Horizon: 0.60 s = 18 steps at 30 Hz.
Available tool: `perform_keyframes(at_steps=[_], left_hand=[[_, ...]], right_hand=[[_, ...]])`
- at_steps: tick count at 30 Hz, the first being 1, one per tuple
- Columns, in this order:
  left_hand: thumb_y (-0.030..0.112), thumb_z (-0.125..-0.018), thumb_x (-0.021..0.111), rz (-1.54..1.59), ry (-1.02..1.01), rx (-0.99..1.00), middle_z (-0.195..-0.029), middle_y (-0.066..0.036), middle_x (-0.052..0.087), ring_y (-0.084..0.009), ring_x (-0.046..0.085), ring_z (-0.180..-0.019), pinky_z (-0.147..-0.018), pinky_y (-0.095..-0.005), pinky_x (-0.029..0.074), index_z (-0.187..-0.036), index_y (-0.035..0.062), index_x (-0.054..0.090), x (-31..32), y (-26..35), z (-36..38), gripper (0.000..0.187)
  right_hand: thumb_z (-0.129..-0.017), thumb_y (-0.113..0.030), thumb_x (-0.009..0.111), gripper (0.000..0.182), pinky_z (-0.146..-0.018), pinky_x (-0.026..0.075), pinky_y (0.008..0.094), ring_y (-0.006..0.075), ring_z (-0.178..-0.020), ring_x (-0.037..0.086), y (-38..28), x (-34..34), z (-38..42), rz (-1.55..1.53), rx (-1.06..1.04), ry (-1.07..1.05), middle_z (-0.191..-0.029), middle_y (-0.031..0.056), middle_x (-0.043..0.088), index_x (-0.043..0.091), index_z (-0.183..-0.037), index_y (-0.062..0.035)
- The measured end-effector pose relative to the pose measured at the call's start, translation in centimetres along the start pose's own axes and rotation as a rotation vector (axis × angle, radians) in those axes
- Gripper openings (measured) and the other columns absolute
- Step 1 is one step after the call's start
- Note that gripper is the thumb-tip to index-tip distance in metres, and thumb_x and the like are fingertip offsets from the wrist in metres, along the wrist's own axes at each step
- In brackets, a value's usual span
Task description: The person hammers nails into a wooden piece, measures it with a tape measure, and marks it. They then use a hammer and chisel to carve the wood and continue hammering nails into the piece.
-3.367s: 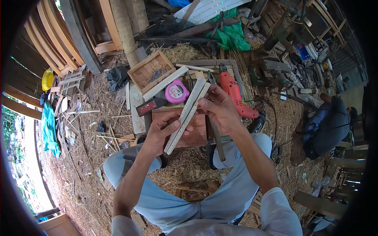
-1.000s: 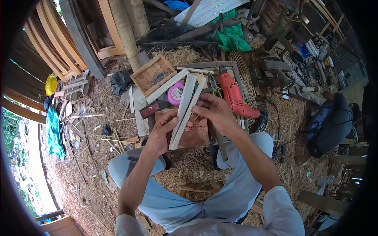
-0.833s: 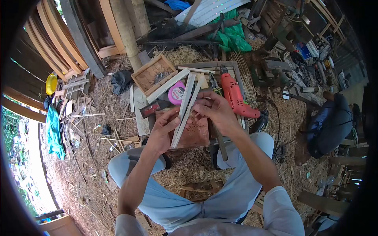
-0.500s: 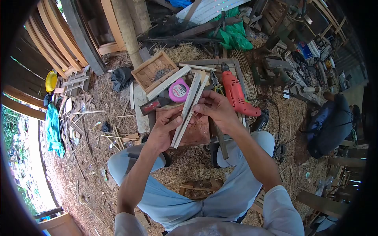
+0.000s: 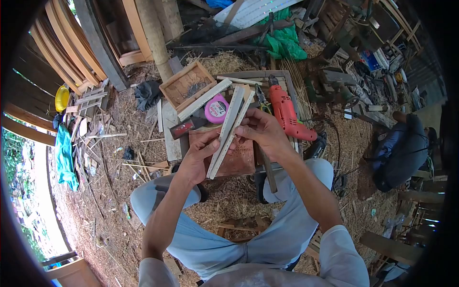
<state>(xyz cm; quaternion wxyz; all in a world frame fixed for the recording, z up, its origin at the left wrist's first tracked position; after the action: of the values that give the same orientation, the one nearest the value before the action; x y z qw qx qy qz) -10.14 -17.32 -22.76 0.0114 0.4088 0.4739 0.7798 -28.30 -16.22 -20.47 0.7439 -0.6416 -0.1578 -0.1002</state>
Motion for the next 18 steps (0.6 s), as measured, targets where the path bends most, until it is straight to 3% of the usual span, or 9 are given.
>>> perform_keyframes(at_steps=[5,7,18], left_hand=[[0.028,-0.09,0.067,-0.035,0.06,-0.014,-0.106,-0.011,0.065,-0.0179,0.063,-0.099,-0.092,-0.0314,0.051,-0.133,-0.0011,0.048,0.17,0.02,0.22,0.056],[0.02,-0.091,0.066,0.045,0.027,-0.045,-0.116,-0.013,0.064,-0.0218,0.063,-0.107,-0.094,-0.0326,0.052,-0.135,-0.0004,0.047,-0.41,-0.28,0.09,0.052],[0.021,-0.091,0.066,0.065,0.043,-0.037,-0.118,-0.01,0.062,-0.0206,0.063,-0.107,-0.094,-0.0327,0.051,-0.133,0.0002,0.049,-0.28,-0.31,0.19,0.05]], right_hand=[[-0.083,-0.01,0.075,0.041,-0.073,0.053,0.0293,0.0141,-0.088,0.062,0.1,-0.01,-0.04,0.015,0.01,0.022,-0.098,0.0061,0.063,0.054,-0.115,0.0019],[-0.082,-0.011,0.076,0.041,-0.073,0.053,0.0288,0.0136,-0.089,0.061,0.25,-0.08,-0.08,0.007,-0.002,0.011,-0.097,0.0055,0.063,0.055,-0.116,0.0008],[-0.083,-0.011,0.075,0.041,-0.076,0.05,0.0266,0.0113,-0.092,0.059,0.01,-0.06,0.0,-0.009,-0.009,-0.027,-0.1,0.0018,0.062,0.057,-0.118,-0.0027]])
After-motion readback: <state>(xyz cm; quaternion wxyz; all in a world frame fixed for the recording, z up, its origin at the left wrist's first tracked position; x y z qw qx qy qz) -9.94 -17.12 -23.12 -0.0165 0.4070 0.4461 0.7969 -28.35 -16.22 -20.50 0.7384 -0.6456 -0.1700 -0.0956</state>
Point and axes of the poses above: each hand's wrist, its own z-axis away from the middle knuckle, its own x-axis out of the palm, y = z × x, the point moved 4 cm from there along -z, towards the middle knuckle
